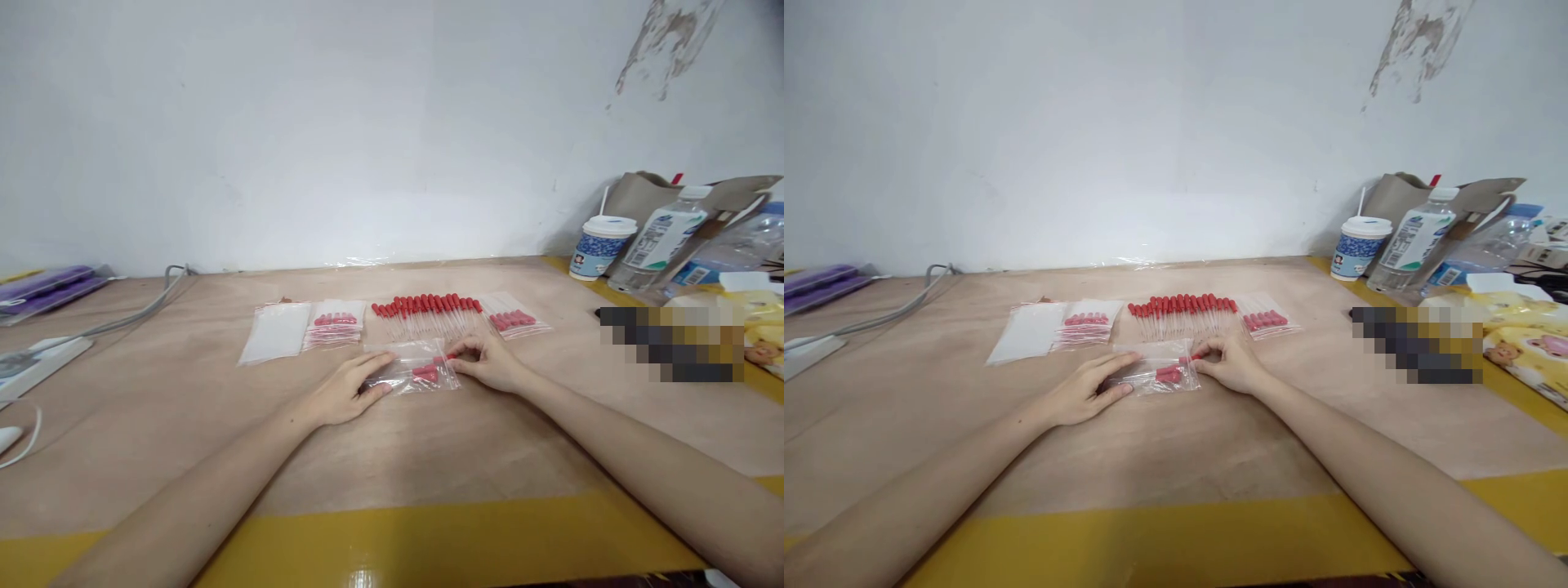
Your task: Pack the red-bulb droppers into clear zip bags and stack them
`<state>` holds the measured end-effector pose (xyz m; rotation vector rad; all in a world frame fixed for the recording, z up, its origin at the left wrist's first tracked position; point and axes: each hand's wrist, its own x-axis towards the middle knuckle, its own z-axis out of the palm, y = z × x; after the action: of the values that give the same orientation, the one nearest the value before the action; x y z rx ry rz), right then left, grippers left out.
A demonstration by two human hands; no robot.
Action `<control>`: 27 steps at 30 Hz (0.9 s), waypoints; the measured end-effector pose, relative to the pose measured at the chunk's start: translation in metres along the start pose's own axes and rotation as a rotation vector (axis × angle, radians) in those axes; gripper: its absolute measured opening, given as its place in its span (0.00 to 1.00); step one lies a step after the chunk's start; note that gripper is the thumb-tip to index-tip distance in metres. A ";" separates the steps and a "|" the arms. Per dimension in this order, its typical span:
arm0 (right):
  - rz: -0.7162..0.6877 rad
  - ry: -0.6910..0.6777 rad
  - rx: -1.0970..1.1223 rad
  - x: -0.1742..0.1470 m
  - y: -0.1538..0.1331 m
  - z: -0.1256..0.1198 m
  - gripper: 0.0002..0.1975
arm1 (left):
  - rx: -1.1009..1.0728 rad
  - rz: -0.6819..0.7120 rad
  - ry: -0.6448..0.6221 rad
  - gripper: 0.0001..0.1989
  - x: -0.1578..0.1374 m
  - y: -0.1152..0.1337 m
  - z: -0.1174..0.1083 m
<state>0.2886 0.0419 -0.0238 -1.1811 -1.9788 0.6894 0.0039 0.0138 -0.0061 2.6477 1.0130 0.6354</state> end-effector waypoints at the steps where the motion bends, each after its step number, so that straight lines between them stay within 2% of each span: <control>1: -0.004 0.023 -0.010 0.001 0.001 0.001 0.08 | -0.001 0.001 0.001 0.22 0.000 0.000 0.000; 4: -0.030 0.072 -0.015 0.003 0.002 0.007 0.08 | -0.004 0.010 -0.005 0.21 0.001 0.001 -0.001; 9: -0.115 0.030 -0.125 0.007 -0.004 0.017 0.09 | -0.007 0.025 -0.004 0.21 0.003 0.001 -0.001; 14: -0.037 0.109 -0.239 0.006 -0.015 0.023 0.07 | -0.006 0.048 -0.021 0.19 0.003 0.000 0.000; 18: -0.031 0.119 -0.399 0.006 -0.018 0.012 0.07 | 0.002 0.045 -0.027 0.18 0.003 -0.001 0.001; 20: 0.022 0.205 -0.520 0.011 -0.014 0.000 0.08 | 0.014 0.038 -0.028 0.18 0.002 -0.001 0.002; 23: 0.202 0.349 -0.673 0.025 -0.001 -0.022 0.10 | 0.046 0.036 -0.010 0.18 0.002 0.000 0.003; 27: 0.411 0.387 -0.737 0.049 0.021 -0.041 0.12 | 0.056 0.046 0.030 0.18 0.001 0.001 0.003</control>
<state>0.3163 0.0978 0.0002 -2.0144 -1.6984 -0.1310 0.0064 0.0137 -0.0083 2.7248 0.9945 0.6685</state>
